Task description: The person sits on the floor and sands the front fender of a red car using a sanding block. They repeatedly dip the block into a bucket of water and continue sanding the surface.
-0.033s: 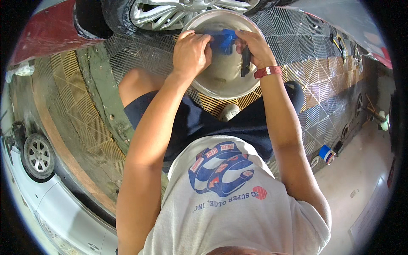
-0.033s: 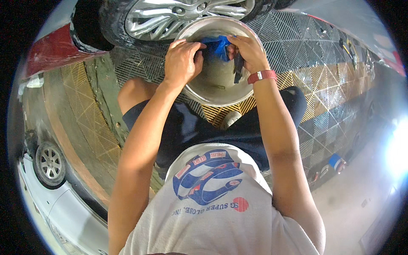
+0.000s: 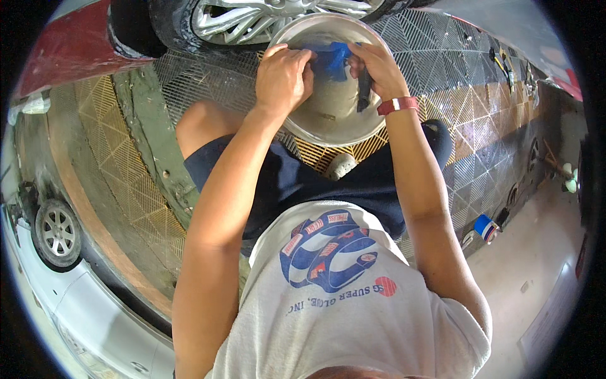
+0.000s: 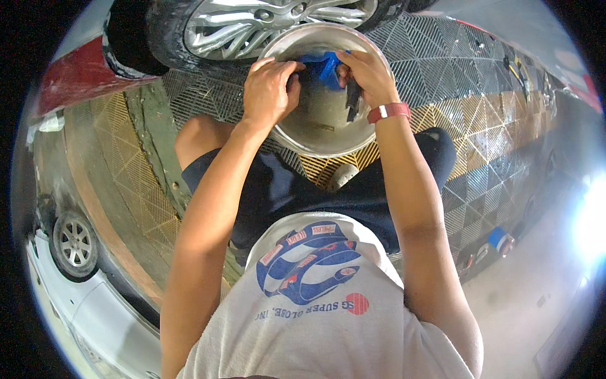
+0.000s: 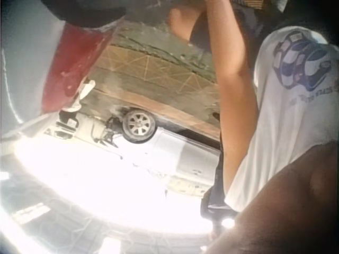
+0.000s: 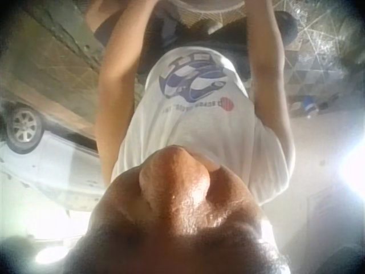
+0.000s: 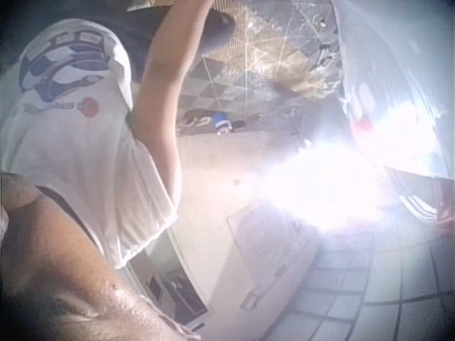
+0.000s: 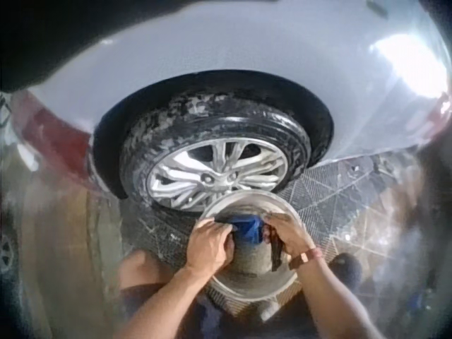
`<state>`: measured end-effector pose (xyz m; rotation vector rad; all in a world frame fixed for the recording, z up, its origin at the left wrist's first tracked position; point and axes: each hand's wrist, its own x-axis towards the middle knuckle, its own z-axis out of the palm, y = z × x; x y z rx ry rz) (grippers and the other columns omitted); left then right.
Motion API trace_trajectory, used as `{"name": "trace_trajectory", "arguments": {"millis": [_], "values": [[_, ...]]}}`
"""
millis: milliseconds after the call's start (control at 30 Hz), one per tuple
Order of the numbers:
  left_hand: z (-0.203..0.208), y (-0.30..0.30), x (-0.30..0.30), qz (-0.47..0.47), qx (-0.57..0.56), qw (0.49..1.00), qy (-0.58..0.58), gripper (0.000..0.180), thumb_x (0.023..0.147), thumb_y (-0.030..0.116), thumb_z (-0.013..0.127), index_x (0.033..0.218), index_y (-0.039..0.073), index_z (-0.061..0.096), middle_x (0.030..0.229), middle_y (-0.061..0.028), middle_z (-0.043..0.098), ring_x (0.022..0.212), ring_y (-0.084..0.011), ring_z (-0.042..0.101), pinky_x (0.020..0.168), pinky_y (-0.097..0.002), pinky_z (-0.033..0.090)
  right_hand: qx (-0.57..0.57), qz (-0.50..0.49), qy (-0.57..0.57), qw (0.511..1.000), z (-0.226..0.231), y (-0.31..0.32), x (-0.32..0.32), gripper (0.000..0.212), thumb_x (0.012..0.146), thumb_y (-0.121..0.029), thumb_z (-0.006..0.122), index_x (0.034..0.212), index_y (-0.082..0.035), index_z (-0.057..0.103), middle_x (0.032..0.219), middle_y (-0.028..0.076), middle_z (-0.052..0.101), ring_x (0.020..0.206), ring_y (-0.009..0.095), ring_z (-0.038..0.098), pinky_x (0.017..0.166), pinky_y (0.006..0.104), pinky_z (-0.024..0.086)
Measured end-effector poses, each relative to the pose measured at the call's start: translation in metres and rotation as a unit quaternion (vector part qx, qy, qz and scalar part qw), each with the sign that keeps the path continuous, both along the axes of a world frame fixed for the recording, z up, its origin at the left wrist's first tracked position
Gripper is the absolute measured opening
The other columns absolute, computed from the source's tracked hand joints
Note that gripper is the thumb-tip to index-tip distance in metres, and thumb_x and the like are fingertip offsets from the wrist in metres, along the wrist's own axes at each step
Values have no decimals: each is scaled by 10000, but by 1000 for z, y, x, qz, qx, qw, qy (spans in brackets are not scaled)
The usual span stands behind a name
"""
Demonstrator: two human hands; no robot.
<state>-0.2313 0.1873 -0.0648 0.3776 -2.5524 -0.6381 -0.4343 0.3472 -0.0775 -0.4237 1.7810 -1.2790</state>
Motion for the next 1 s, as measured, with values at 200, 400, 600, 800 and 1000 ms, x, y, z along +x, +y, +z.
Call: {"name": "trace_trajectory", "arguments": {"millis": [200, 400, 600, 800, 1000], "values": [[-9, -8, -8, 4, 43, 998, 56, 284, 986, 32, 681, 1225, 144, 786, 1049, -67, 855, 979, -288, 802, 1093, -461, 549, 193, 65, 701, 683, -7, -7, 30, 472, 1026, -417, 775, 1278, -24, 709, 1125, 180, 807, 1155, 360, 772, 1038, 487, 593], [-13, -12, -7, 10, 54, 998, 43, 302, 1026, 44, 649, 1288, 145, 762, 1147, -16, 872, 1048, -241, 808, 1076, -417, 522, 259, 312, 305, 862, -62, -70, 68, 608, 981, -369, 798, 1455, -17, 654, 1391, 294, 740, 1283, 500, 725, 1025, 598, 599], [-12, -19, -16, -13, 24, 1000, 9, 314, 1062, 53, 646, 1353, 125, 737, 1262, -5, 852, 1148, -251, 794, 1085, -412, 541, 361, 262, 238, 863, -173, -97, 73, 575, 1058, -393, 686, 1581, -158, 650, 1572, 164, 668, 1429, 427, 652, 1079, 673, 558], [-16, -17, -13, 20, 23, 999, 19, 306, 1004, 42, 683, 1268, 169, 771, 1099, 12, 866, 1019, -246, 794, 1057, -426, 532, 396, 505, 214, 736, -137, -100, 47, 528, 1068, -358, 617, 1578, -238, 679, 1640, 75, 644, 1499, 352, 616, 1082, 610, 605], [-11, -16, -14, 29, 26, 999, 34, 311, 1004, 40, 675, 1276, 165, 758, 1084, -26, 858, 1007, -275, 799, 1050, -452, 545, 103, 304, 48, 946, -7, -54, -17, 421, 1064, -313, 701, 1457, -167, 735, 1470, 57, 705, 1368, 271, 666, 941, 460, 690]]}}
